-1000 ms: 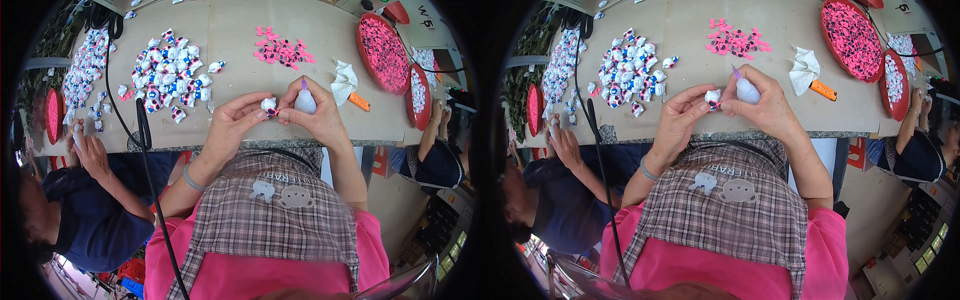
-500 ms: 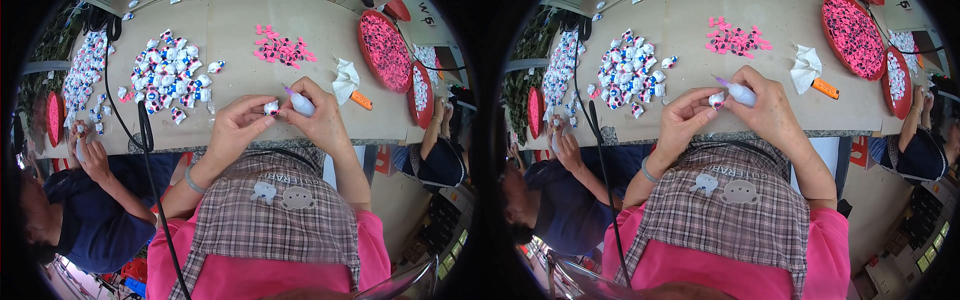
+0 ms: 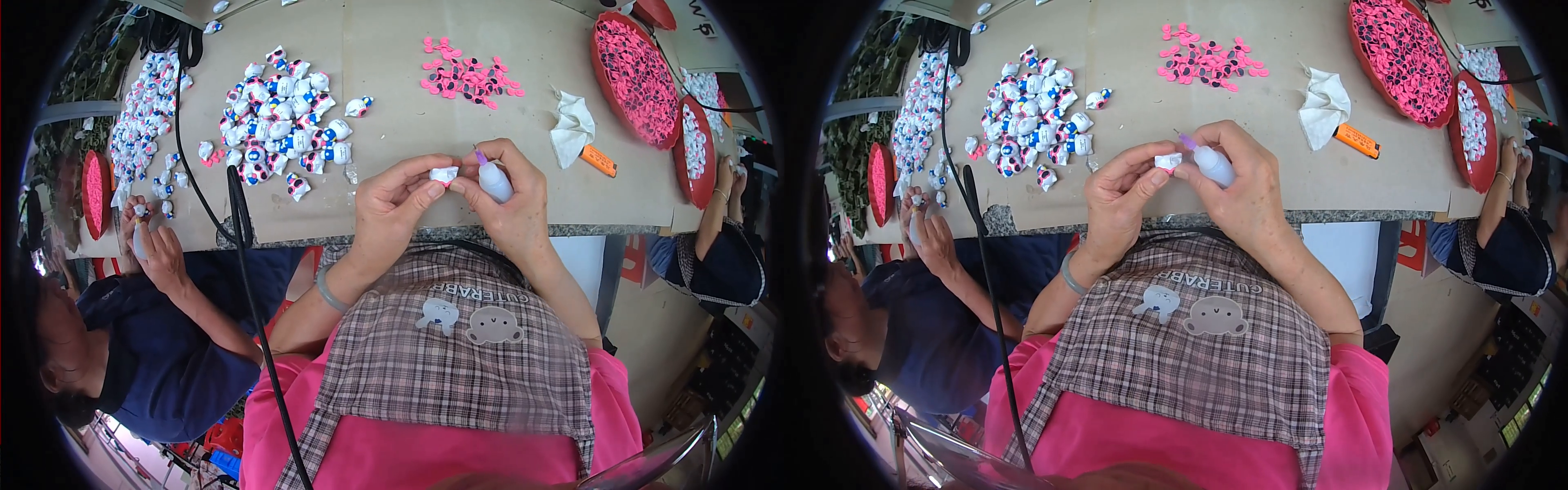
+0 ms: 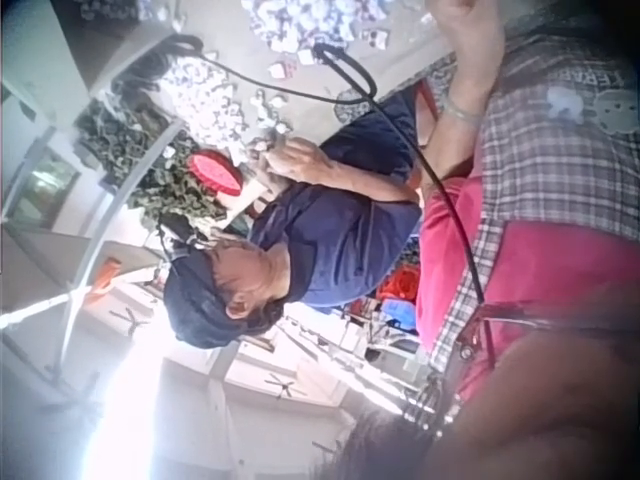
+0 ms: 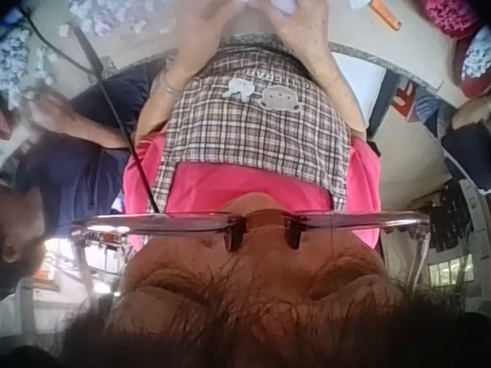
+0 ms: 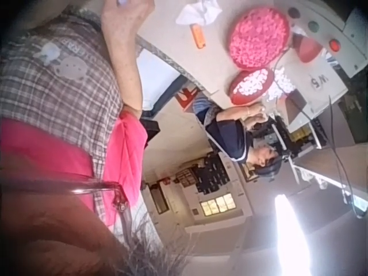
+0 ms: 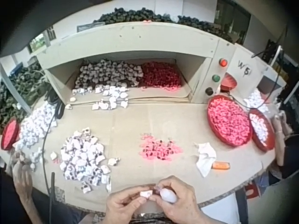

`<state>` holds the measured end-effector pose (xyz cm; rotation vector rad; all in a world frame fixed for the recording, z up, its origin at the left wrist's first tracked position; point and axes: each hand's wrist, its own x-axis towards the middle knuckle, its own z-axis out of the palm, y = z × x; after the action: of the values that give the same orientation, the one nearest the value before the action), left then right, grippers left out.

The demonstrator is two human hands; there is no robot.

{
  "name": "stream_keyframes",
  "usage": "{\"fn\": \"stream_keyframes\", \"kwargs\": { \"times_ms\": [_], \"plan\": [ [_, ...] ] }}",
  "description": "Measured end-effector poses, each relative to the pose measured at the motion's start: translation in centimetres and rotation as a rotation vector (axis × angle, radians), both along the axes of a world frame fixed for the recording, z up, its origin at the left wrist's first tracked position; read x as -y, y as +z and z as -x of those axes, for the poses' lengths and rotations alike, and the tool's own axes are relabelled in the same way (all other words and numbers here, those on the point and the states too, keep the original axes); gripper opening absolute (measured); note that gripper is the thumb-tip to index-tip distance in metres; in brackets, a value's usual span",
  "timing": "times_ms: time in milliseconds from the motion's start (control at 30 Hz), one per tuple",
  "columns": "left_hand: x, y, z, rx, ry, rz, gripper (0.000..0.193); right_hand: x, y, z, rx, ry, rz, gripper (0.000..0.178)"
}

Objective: The person retrieves figurine bodies from a machine dispenser, applies glue to each figurine using a squeeze bottle, and attaches small accessory pieces onto the figurines by hand.

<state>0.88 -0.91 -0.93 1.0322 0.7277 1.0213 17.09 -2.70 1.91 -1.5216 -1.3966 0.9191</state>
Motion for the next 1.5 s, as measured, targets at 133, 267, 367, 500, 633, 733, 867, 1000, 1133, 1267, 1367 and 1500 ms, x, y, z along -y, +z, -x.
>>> {"fn": "stream_keyframes", "kwargs": {
  "times_ms": [133,267,367,500,633,733,867,1000,1133,1267,1367,1500],
  "plan": [
    [0.2,0.0,-0.2,0.033,0.029,0.043,0.026,0.1,-0.8,0.4,-0.186,-0.027,0.028,0.024],
    [0.0,-0.6,0.0,0.092,0.056,-0.018,0.025,0.0,-0.7,0.3,-0.239,0.004,0.007,0.025],
    [0.1,-0.6,0.1,0.078,0.058,-0.063,0.024,0.0,-0.9,0.1,-0.215,0.055,-0.038,0.025],
    [0.4,0.1,-0.1,0.028,0.079,-0.132,0.025,0.2,-1.1,-0.2,-0.158,0.094,-0.17,0.023],
    [0.7,0.6,0.0,-0.022,0.062,-0.162,0.026,0.6,-1.4,0.0,-0.184,0.082,-0.224,0.024],
    [0.9,0.7,-0.1,-0.056,0.074,-0.168,0.025,1.1,-1.8,0.3,-0.273,0.045,-0.182,0.025],
    [1.0,0.6,-0.2,-0.071,0.093,-0.189,0.025,1.5,-2.1,0.7,-0.322,0.014,-0.154,0.024],
    [1.1,0.5,-0.1,-0.108,0.117,-0.198,0.025,1.7,-2.1,0.9,-0.341,-0.01,-0.122,0.022],
    [1.2,0.6,-0.2,-0.118,0.123,-0.19,0.025,1.8,-2.1,1.1,-0.361,-0.025,-0.111,0.02],
    [1.2,0.6,-0.1,-0.123,0.115,-0.178,0.025,1.9,-2.2,1.1,-0.362,-0.031,-0.102,0.02],
    [1.2,0.6,-0.2,-0.111,0.117,-0.171,0.025,1.8,-2.2,1.2,-0.368,-0.036,-0.103,0.02],
    [1.1,0.6,-0.3,-0.107,0.111,-0.156,0.026,1.8,-2.2,1.0,-0.399,-0.038,-0.069,0.02]
  ]
}}
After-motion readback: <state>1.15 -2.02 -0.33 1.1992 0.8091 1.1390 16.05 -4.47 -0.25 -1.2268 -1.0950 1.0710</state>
